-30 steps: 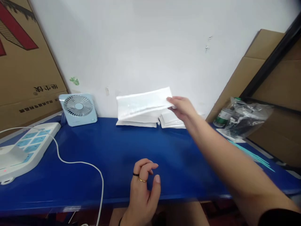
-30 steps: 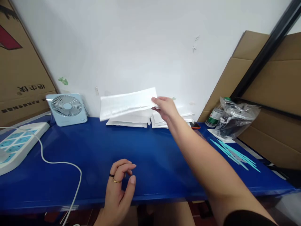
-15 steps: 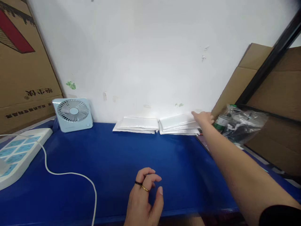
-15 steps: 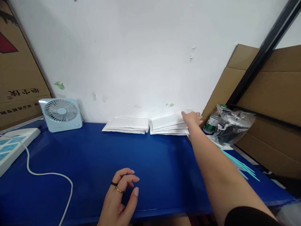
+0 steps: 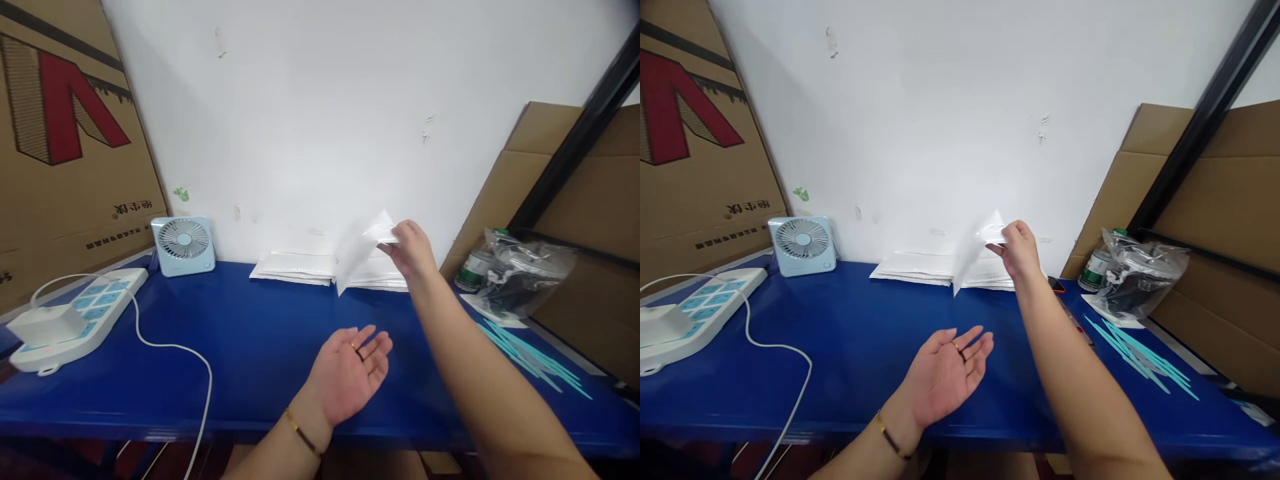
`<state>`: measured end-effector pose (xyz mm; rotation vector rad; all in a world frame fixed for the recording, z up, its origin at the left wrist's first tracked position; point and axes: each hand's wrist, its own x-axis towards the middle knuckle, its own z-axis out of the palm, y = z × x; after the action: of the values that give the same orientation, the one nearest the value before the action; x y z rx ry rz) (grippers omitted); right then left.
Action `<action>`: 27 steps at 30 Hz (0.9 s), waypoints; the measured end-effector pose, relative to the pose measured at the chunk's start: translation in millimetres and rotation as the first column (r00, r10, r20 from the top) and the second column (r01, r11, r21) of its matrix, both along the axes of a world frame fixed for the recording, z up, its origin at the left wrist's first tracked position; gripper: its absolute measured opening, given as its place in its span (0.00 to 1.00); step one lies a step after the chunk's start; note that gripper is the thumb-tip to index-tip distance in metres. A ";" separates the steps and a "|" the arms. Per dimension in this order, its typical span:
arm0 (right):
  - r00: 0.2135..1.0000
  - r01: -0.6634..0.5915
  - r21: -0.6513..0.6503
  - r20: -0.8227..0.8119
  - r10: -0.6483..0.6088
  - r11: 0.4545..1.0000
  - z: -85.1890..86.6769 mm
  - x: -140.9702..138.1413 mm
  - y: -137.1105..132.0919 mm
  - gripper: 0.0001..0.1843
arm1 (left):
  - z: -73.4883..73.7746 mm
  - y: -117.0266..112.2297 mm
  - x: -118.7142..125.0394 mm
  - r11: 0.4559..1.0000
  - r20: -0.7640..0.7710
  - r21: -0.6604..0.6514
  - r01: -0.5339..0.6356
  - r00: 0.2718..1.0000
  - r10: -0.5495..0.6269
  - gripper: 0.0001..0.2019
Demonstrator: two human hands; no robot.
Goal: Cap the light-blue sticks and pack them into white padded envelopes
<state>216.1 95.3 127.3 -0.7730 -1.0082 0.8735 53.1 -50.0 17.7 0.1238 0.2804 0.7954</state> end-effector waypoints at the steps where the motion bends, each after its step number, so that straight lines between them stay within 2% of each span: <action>1: 0.993 -0.030 -0.029 -0.111 0.027 0.999 -2.5 -6.6 -8.6 0.07 | 0.6 6.1 8.0 1.000 0.040 0.006 -0.019 0.999 0.019 0.16; 3: 0.951 -0.111 -0.108 -0.299 0.074 0.988 -12.7 -13.1 -24.5 0.08 | 0.3 18.0 17.9 0.992 0.056 0.065 -0.112 0.993 0.108 0.14; 5: 0.902 -0.209 -0.149 -0.411 0.132 0.966 -28.8 -11.6 -37.6 0.10 | 0.4 28.6 18.5 0.930 0.063 0.154 -0.334 0.942 0.329 0.12; 6: 0.881 -0.257 -0.152 -0.442 0.167 0.954 -38.3 -8.8 -42.7 0.11 | 1.6 33.2 15.9 0.863 0.074 0.199 -0.465 0.885 0.460 0.12; 8: 0.856 -0.342 -0.189 -0.466 0.223 0.920 -58.6 -1.9 -49.7 0.12 | 6.9 41.4 7.3 0.688 0.113 0.280 -0.669 0.735 0.669 0.14; 9: 0.854 -0.372 -0.229 -0.464 0.235 0.899 -68.6 1.1 -51.5 0.14 | 10.8 45.3 2.7 0.625 0.121 0.315 -0.714 0.683 0.720 0.15; 12: 0.862 -0.449 -0.331 -0.406 0.304 0.830 -94.4 4.1 -51.1 0.19 | 24.1 57.0 -6.3 0.524 0.082 0.423 -0.739 0.607 0.790 0.18; 15: 0.909 -0.412 -0.426 -0.254 0.331 0.806 -112.1 -1.6 -47.2 0.25 | 33.4 71.2 -6.5 0.427 0.103 0.488 -0.761 0.536 0.838 0.23; 16: 0.922 -0.387 -0.457 -0.208 0.327 0.801 -116.3 -4.0 -46.2 0.27 | 34.2 76.7 -5.9 0.413 0.125 0.494 -0.765 0.532 0.837 0.24; 17: 0.929 -0.370 -0.485 -0.179 0.324 0.792 -119.6 -6.1 -45.5 0.27 | 33.8 82.3 -5.6 0.414 0.140 0.491 -0.766 0.539 0.831 0.26; 19: 0.922 -0.387 -0.520 -0.192 0.338 0.762 -123.7 -8.3 -44.6 0.27 | 29.0 93.1 -6.2 0.454 0.129 0.459 -0.764 0.563 0.817 0.27; 21: 0.893 -0.448 -0.508 -0.282 0.350 0.735 -124.9 -7.7 -43.9 0.27 | 20.9 102.0 -7.9 0.523 0.085 0.388 -0.759 0.595 0.800 0.24; 24: 0.820 -0.542 -0.406 -0.449 0.356 0.736 -124.0 -4.9 -42.5 0.25 | 9.7 108.0 -7.5 0.644 0.025 0.257 -0.721 0.671 0.741 0.21; 25: 0.797 -0.564 -0.368 -0.477 0.370 0.739 -124.0 -4.4 -42.0 0.24 | 7.7 108.0 -6.1 0.669 0.014 0.232 -0.706 0.690 0.723 0.21; 27: 0.799 -0.566 -0.347 -0.452 0.395 0.748 -125.4 -4.5 -41.1 0.23 | 7.1 106.4 -2.5 0.663 0.000 0.224 -0.714 0.680 0.733 0.19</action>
<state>211.6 54.3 1.9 -0.7165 -0.6796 1.7062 50.7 56.4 24.9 0.2530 0.3362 1.6369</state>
